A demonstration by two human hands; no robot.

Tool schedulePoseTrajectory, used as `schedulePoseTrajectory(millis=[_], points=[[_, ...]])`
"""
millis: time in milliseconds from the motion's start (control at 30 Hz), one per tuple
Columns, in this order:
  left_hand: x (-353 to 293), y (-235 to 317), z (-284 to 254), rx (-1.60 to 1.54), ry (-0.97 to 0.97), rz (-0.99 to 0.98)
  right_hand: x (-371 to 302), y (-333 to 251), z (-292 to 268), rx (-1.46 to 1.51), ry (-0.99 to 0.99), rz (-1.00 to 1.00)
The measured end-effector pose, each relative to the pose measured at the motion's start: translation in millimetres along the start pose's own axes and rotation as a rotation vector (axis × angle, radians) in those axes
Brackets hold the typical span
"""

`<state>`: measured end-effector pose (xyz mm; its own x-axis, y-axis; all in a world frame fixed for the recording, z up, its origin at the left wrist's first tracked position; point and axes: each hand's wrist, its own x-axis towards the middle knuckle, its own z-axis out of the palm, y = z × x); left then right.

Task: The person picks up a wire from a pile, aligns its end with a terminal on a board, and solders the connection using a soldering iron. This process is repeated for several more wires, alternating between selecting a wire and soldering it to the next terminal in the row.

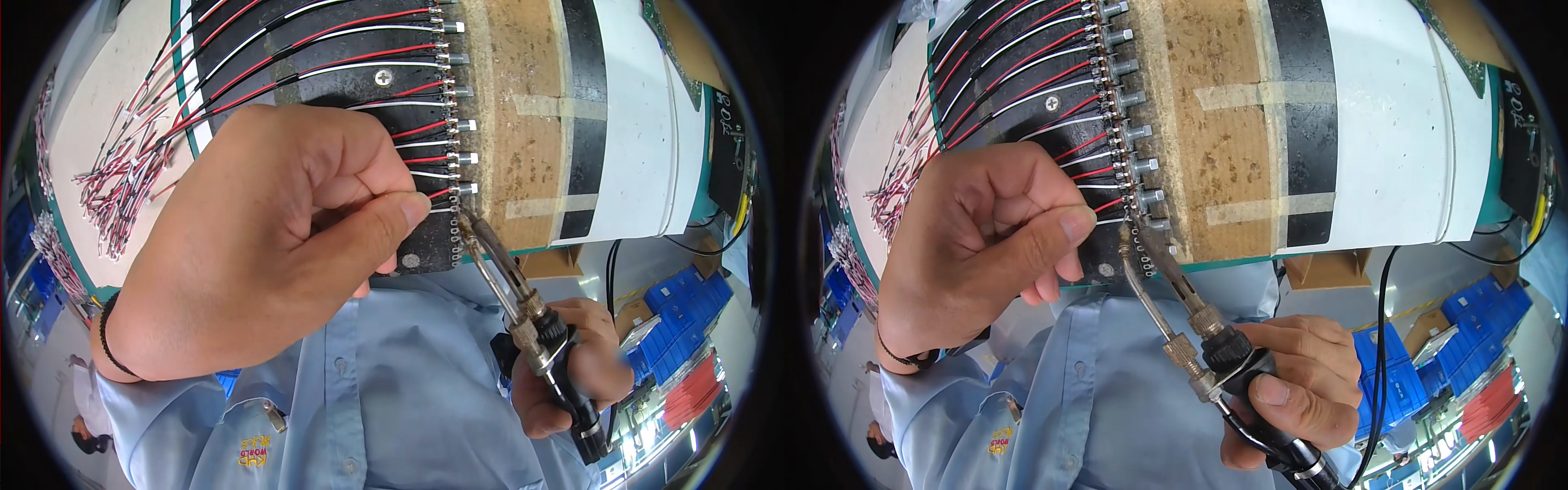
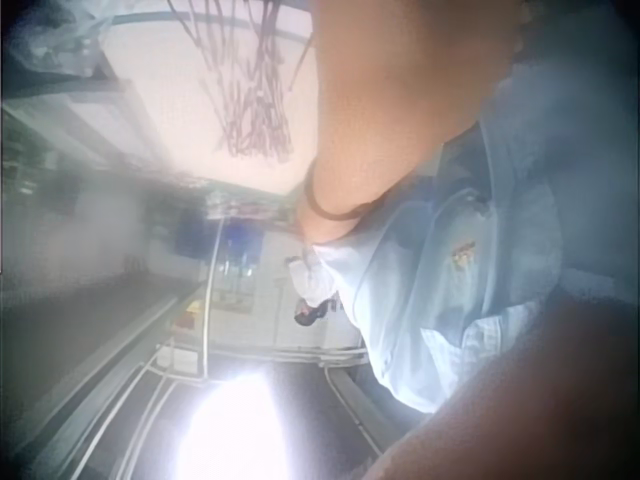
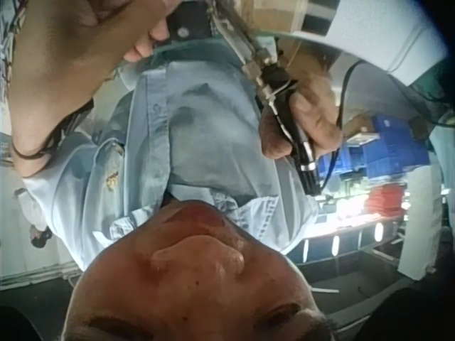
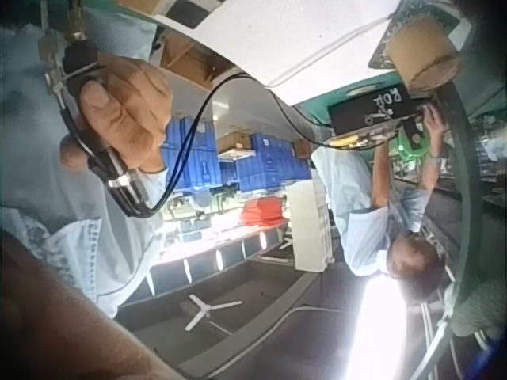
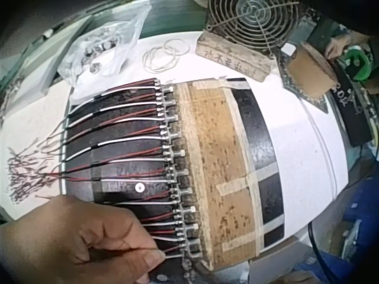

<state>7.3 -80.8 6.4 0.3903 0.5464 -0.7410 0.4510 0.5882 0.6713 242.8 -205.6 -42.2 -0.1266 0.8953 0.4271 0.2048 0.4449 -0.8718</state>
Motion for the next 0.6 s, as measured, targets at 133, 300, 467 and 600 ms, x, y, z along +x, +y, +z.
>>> schedulePoseTrajectory(millis=[133,300,467,600], points=[[0.1,-3.6,-0.7,0.025,0.002,0.030,0.9,2.7,1.6,-0.002,0.015,-0.029],[0.1,-6.3,0.6,0.070,0.023,0.043,1.6,2.9,2.9,0.017,0.010,-0.020],[0.0,-7.9,0.8,0.073,0.033,0.045,2.3,1.8,3.1,0.012,0.000,-0.019],[1.3,-3.7,3.9,0.056,0.040,0.052,2.3,0.4,2.1,-0.025,-0.005,-0.019]])
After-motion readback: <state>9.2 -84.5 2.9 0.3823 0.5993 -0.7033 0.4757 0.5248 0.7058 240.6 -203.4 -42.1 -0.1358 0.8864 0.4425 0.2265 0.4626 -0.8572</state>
